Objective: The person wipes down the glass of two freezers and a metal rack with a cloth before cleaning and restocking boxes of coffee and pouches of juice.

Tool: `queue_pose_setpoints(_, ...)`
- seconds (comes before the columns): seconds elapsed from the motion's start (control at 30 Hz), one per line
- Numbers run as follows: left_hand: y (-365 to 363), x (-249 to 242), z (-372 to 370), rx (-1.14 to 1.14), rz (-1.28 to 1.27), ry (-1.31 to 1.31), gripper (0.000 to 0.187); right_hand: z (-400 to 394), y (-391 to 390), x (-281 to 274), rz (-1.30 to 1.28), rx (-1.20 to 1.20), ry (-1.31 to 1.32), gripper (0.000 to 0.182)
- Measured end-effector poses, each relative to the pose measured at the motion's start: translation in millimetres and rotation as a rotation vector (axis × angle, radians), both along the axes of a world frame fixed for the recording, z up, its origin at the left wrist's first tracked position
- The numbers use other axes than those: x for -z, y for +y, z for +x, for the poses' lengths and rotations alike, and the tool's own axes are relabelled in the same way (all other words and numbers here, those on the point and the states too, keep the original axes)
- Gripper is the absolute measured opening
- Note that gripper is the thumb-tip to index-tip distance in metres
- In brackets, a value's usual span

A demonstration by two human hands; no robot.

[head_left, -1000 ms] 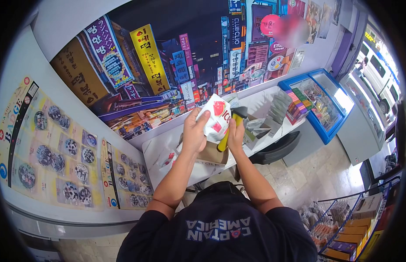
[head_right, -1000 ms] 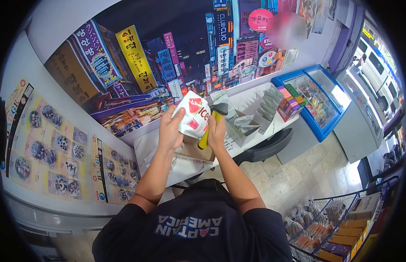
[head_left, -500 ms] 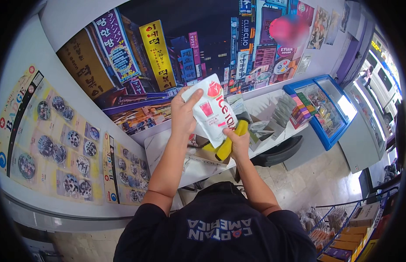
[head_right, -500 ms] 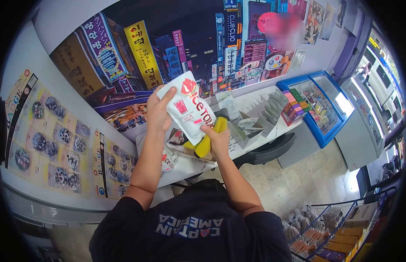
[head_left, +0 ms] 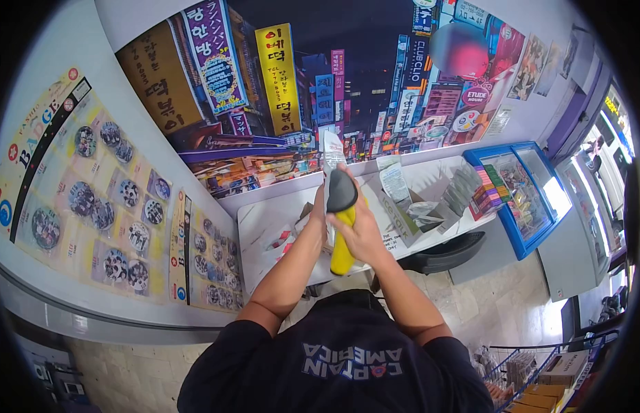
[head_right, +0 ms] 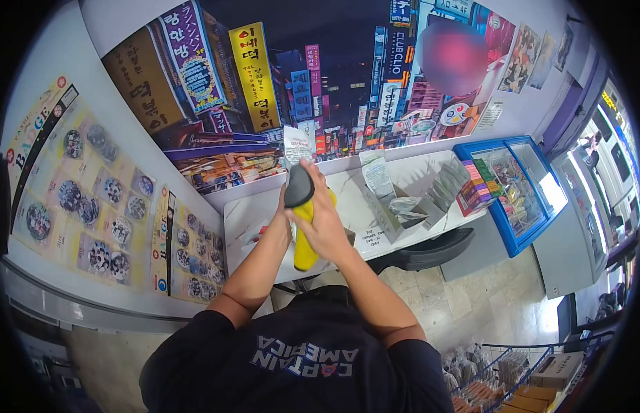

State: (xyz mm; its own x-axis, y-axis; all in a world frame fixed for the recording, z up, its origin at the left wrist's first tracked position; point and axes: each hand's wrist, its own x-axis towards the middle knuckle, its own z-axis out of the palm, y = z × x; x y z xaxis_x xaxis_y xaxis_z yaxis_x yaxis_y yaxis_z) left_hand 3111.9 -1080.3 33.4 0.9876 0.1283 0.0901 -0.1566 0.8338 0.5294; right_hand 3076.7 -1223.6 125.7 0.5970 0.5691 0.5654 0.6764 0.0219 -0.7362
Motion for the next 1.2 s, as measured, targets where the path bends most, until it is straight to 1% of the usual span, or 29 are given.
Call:
queue_pose_setpoints(0.03, 0, 10, -2, -0.007, 0.078, 0.087, 0.038, 7, 6, -1, 0.031, -0.012, 0.064, 0.081)
queue_pose_setpoints(0.07, -9, -5, -15, -0.014, 0.156, 0.175, 0.037, 12, 16, -2, 0.199, 0.061, 0.133, 0.063)
queue_pose_setpoints(0.1, -19, -23, -29, -0.022, 0.233, 0.263, 0.036, 19, 17, -8, 0.108, 0.116, 0.295, 0.049)
queue_pose_setpoints(0.13, -31, -41, -41, -0.09, 0.409, 0.379, 0.035, 27, 16, -14, 0.013, 0.168, 0.456, 0.04)
queue_pose_setpoints(0.17, -30, -25, -42, -0.116, 0.509, 0.341, 0.035, 40, 20, -10, 0.045, 0.176, 0.523, 0.04)
queue_pose_setpoints(0.2, -25, 2, -42, -0.141, 0.608, 0.306, 0.034, 52, 25, 1, 0.075, 0.184, 0.593, 0.041)
queue_pose_setpoints(0.23, -22, 19, -44, -0.166, 0.705, 0.275, 0.034, 63, 25, 15, 0.103, 0.161, 0.63, 0.042)
queue_pose_setpoints(0.27, -30, -3, -59, -0.255, 0.843, 0.3, 0.032, 73, 25, 32, 0.131, 0.137, 0.67, 0.042)
queue_pose_setpoints(0.3, -26, 6, -67, -0.367, 0.899, 0.293, 0.03, 78, 25, 39, 0.159, 0.111, 0.706, 0.043)
queue_pose_setpoints(0.37, -18, 40, -88, -0.59, 1.007, 0.286, 0.027, 66, 19, 54, 0.127, 0.061, 0.75, 0.043)
queue_pose_setpoints(0.4, -7, 58, -100, -0.566, 0.992, 0.359, 0.024, 57, 15, 62, 0.109, 0.038, 0.776, 0.043)
queue_pose_setpoints(0.5, 4, 104, -132, -0.702, 0.871, 0.383, 0.022, 46, 11, 85, -0.241, -0.169, 0.906, 0.039)
queue_pose_setpoints(0.53, 8, 121, -142, -0.704, 0.893, 0.427, 0.017, 42, 13, 96, -0.241, -0.257, 0.914, 0.038)
queue_pose_setpoints(0.63, 15, 167, -162, -0.774, 0.792, 0.389, 0.015, 37, 25, 124, -0.492, -0.281, 0.464, 0.037)
queue_pose_setpoints(0.67, 18, 174, -172, -0.734, 0.816, 0.384, 0.014, 34, 32, 131, -0.595, -0.276, 0.4, 0.035)
queue_pose_setpoints(0.77, 26, 203, -181, -0.759, 0.877, 0.368, 0.013, 19, 55, 147, -0.68, -0.162, 0.279, 0.036)
queue_pose_setpoints(0.8, 28, 197, -183, -0.749, 0.891, 0.372, 0.014, 17, 61, 162, -0.6, -0.154, 0.266, 0.03)
queue_pose_setpoints(0.9, 36, 186, -191, -0.75, 0.96, 0.379, 0.015, 12, 71, 196, -0.481, -0.155, 0.055, 0.028)
queue_pose_setpoints(0.97, 43, 184, -191, -0.794, 1.045, 0.364, 0.016, 13, 71, 208, -0.515, -0.189, 0.03, 0.039)
queue_pose_setpoints(1.0, 46, 182, -188, -0.821, 1.04, 0.346, 0.015, 15, 69, 211, -0.531, -0.203, 0.015, 0.045)
queue_pose_setpoints(1.07, 49, 176, -181, -0.87, 1.03, 0.308, 0.014, 16, 62, 211, -0.472, -0.137, 0.025, 0.034)
queue_pose_setpoints(1.1, 51, 165, -176, -0.882, 1.089, 0.297, 0.014, 17, 58, 207, -0.443, -0.102, 0.03, 0.029)
queue_pose_setpoints(1.13, 53, 154, -170, -0.893, 1.148, 0.285, 0.015, 20, 54, 201, -0.462, -0.059, 0.103, 0.029)
queue_pose_setpoints(1.17, 54, 136, -165, -0.901, 1.206, 0.273, 0.015, 23, 49, 192, -0.48, -0.015, 0.178, 0.03)
queue_pose_setpoints(1.2, 50, 104, -159, -0.833, 1.297, 0.347, 0.014, 25, 44, 185, -0.497, 0.028, 0.252, 0.03)
